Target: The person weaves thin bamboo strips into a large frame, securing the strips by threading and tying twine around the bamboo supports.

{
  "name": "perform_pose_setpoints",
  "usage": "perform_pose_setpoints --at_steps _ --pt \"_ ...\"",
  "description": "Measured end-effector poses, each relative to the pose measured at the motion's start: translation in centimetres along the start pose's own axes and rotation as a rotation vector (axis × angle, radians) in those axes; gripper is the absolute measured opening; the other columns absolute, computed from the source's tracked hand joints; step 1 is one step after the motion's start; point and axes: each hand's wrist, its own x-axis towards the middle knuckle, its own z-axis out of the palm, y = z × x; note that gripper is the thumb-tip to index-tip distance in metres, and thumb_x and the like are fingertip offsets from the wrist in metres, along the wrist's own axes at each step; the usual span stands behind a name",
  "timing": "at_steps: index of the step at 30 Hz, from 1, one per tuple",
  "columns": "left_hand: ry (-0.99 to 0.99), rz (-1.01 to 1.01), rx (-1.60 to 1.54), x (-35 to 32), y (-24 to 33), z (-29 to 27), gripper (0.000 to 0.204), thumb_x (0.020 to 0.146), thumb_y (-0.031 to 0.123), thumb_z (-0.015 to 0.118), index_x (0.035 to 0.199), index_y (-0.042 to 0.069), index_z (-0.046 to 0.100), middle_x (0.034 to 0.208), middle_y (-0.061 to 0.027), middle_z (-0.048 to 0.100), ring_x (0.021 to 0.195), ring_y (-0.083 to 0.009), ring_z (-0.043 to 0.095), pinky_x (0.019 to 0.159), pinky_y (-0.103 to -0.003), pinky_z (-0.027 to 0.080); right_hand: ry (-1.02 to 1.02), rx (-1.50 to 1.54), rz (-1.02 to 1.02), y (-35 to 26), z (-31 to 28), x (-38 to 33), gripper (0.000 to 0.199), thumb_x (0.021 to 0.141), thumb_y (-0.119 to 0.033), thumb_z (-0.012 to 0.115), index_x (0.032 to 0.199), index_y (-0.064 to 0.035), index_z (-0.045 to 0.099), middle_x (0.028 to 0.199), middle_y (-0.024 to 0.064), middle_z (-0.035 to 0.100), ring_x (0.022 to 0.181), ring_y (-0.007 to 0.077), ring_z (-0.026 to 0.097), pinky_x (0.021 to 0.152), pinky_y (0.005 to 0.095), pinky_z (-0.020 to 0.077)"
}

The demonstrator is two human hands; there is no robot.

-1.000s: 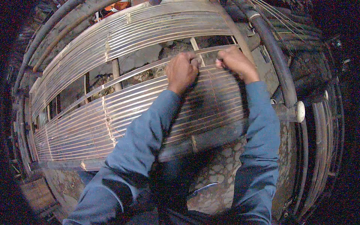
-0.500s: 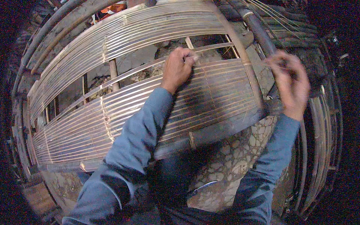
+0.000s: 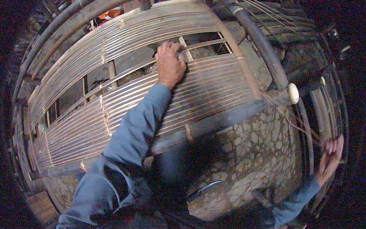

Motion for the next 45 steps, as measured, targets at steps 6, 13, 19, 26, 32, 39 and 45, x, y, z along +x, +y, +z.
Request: perform_pose_setpoints --at_steps 6,13,19,26,32,39,45 --pt "-0.023 0.059 0.251 -0.5 -0.3 0.6 0.034 0.083 0.02 0.067 0.113 0.002 0.065 0.122 -0.0184 0.061 0.119 -0.0344 0.053 0.101 -0.049 0.041 0.374 -0.064 0.235 7.5 -1.9 -10.1 0.032 0.098 -0.023 0.065 0.122 -0.004 0.056 0.078 -0.0044 0.041 0.065 0.0079 0.037 0.062 0.0231 0.0368" --pt "-0.208 0.156 0.314 -2.1 1.5 0.6 0.034 0.094 0.03 0.056 0.086 0.001 0.072 0.092 -0.0183 0.069 0.094 -0.0327 0.065 0.097 -0.049 0.042 0.431 -0.355 0.202 6.4 10.1 -4.0 0.044 0.102 -0.028 0.059 0.139 -0.0052 0.057 0.096 -0.0015 0.055 0.074 0.0059 0.044 0.066 0.0209 0.0358" --pt "-0.261 0.121 0.299 -0.2 -1.1 -0.7 0.028 0.09 0.028 0.06 0.084 0.003 0.072 0.087 -0.0185 0.068 0.088 -0.0355 0.067 0.086 -0.05 0.048 -0.519 -0.685 0.087 15.5 33.1 5.7 0.049 0.098 -0.022 0.058 0.143 -0.0033 0.054 0.091 0.0007 0.061 0.077 0.0087 0.047 0.07 0.0243 0.041" --pt "-0.513 -0.38 -0.066 3.1 0.3 0.5 0.028 0.08 0.022 0.067 0.091 -0.003 0.073 0.098 -0.0271 0.072 0.095 -0.0429 0.07 0.087 -0.05 0.056 -0.658 -1.319 -0.418 29.0 42.3 18.7 0.023 0.087 -0.006 0.065 0.11 -0.0042 0.066 0.095 0.0172 0.068 0.086 0.0381 0.065 0.078 0.0472 0.0515" --pt "-0.738 -0.749 -0.044 6.0 -2.5 3.7 0.039 0.081 0.024 0.071 0.116 0.006 0.073 0.126 -0.017 0.069 0.119 -0.0326 0.065 0.098 -0.044 0.051 -0.994 -1.46 -0.162 35.0 45.7 21.3 0.023 0.078 -0.011 0.071 0.101 -0.007 0.074 0.106 0.018 0.072 0.1 0.0376 0.069 0.086 0.0479 0.0552" --pt "-0.776 -0.758 0.019 6.2 -3.2 4.2 0.037 0.081 0.023 0.073 0.115 0.009 0.074 0.125 -0.015 0.069 0.12 -0.0317 0.065 0.097 -0.045 0.051 -1.056 -1.056 -0.061 33.4 46.8 20.1 0.008 0.081 -0.006 0.072 0.084 0.0003 0.073 0.071 0.0134 0.069 0.069 0.0183 0.065 0.068 0.0375 0.0498" --pt "-0.375 -0.361 -0.248 3.2 -4.4 1.5 0.02 0.076 0.015 0.067 0.09 0.009 0.08 0.101 -0.0204 0.072 0.1 -0.0376 0.066 0.086 -0.047 0.052 -0.757 -0.798 0.598 26.6 45.4 19.0 0.019 0.089 -0.009 0.058 0.091 0.0013 0.074 0.061 0.002 0.058 0.055 0.0083 0.052 0.043 0.0258 0.0397"
